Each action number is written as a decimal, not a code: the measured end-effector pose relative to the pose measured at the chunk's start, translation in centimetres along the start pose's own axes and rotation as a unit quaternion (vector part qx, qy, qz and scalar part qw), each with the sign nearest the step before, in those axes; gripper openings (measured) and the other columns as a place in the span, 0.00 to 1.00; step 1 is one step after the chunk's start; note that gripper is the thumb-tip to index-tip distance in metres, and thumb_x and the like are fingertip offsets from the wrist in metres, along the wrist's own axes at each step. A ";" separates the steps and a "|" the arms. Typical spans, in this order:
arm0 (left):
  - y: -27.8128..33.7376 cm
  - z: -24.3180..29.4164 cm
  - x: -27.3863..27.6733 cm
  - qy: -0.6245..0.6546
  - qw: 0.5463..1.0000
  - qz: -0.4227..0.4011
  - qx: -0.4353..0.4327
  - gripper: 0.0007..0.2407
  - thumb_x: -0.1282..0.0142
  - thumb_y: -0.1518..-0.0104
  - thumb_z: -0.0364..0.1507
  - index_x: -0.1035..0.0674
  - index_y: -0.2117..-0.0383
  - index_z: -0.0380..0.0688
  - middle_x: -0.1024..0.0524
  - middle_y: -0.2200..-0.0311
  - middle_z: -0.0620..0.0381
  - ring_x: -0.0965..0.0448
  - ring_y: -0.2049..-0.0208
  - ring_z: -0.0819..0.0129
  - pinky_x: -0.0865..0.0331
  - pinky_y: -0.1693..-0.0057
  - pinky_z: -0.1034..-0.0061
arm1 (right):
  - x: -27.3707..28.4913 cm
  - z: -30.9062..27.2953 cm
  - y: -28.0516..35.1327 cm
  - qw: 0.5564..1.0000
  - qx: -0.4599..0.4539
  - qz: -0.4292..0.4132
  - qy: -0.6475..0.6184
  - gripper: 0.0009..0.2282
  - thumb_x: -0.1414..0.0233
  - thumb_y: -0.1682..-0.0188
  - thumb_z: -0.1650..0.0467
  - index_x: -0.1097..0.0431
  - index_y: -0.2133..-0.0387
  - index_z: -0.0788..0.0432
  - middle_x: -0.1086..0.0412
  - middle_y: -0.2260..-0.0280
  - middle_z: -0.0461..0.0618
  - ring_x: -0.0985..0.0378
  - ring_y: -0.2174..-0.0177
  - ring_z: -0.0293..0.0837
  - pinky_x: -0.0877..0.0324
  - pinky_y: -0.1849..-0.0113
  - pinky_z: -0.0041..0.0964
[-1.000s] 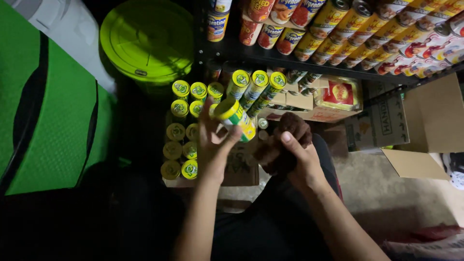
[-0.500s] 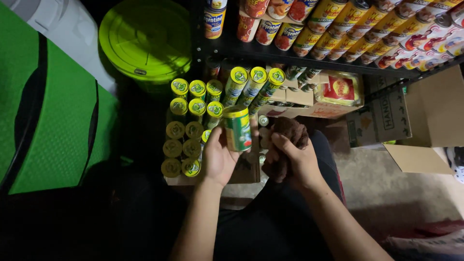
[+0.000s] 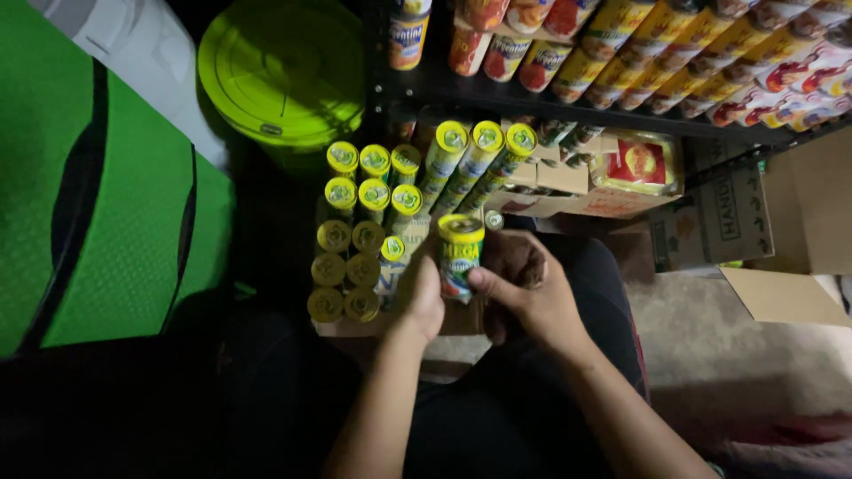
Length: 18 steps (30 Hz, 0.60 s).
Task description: Wiping canned sardines with a cloth and placing them on a shelf in a storage area.
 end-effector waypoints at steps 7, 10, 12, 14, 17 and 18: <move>3.4 0.1 -1.6 -0.369 0.913 0.166 0.046 0.29 0.77 0.36 0.49 0.30 0.37 0.53 0.28 0.39 0.54 0.25 0.44 0.56 0.34 0.40 0.64 | 3.3 3.7 -1.7 0.995 -0.049 -0.081 -0.027 0.26 0.38 0.59 0.78 0.34 0.43 0.67 0.24 0.69 0.56 0.27 0.79 0.42 0.30 0.75 0.33; 2.5 4.3 -6.1 -0.305 0.942 0.077 -0.121 0.21 0.69 0.35 0.33 0.33 0.36 0.46 0.33 0.33 0.60 0.33 0.34 0.66 0.39 0.33 0.73 | 3.6 -2.7 -3.2 0.992 -0.075 -0.084 -0.054 0.13 0.39 0.57 0.77 0.28 0.59 0.74 0.28 0.82 0.61 0.29 0.88 0.49 0.31 0.84 0.40; 3.3 8.4 -10.0 -0.340 0.916 0.082 -0.197 0.22 0.67 0.36 0.38 0.30 0.39 0.48 0.28 0.38 0.57 0.27 0.40 0.62 0.35 0.38 0.72 | 3.7 -6.9 -4.3 0.995 0.001 -0.095 -0.040 0.19 0.39 0.58 0.78 0.29 0.52 0.71 0.24 0.71 0.58 0.27 0.79 0.45 0.29 0.75 0.36; 4.7 13.2 -15.5 -0.370 0.882 0.073 -0.284 0.23 0.66 0.36 0.44 0.28 0.41 0.50 0.24 0.43 0.54 0.22 0.46 0.58 0.30 0.43 0.70 | 3.8 -12.2 -5.5 0.991 0.092 -0.097 -0.022 0.25 0.39 0.59 0.79 0.31 0.45 0.68 0.21 0.61 0.55 0.24 0.70 0.41 0.27 0.67 0.33; 6.8 19.9 -23.4 -0.283 0.869 0.033 -0.405 0.20 0.62 0.34 0.36 0.26 0.42 0.38 0.28 0.43 0.32 0.34 0.36 0.42 0.43 0.31 0.54 | 3.9 -20.2 -6.8 0.989 0.137 0.018 0.058 0.18 0.27 0.68 0.69 0.30 0.75 0.67 0.26 0.86 0.66 0.20 0.89 0.55 0.33 0.90 0.36; 6.4 22.0 -25.5 -0.286 0.858 0.035 -0.426 0.22 0.62 0.34 0.42 0.25 0.43 0.41 0.27 0.44 0.37 0.32 0.37 0.43 0.41 0.32 0.55 | 3.8 -23.1 -7.4 0.988 0.155 -0.005 0.024 0.15 0.35 0.62 0.70 0.28 0.65 0.65 0.28 0.84 0.59 0.26 0.89 0.49 0.38 0.89 0.34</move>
Point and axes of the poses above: each hand's wrist, its own y-axis away from the middle knuckle, its own x-axis out of the back of the hand, z = x × y, the point moved 1 cm from there along -y, towards the middle knuckle
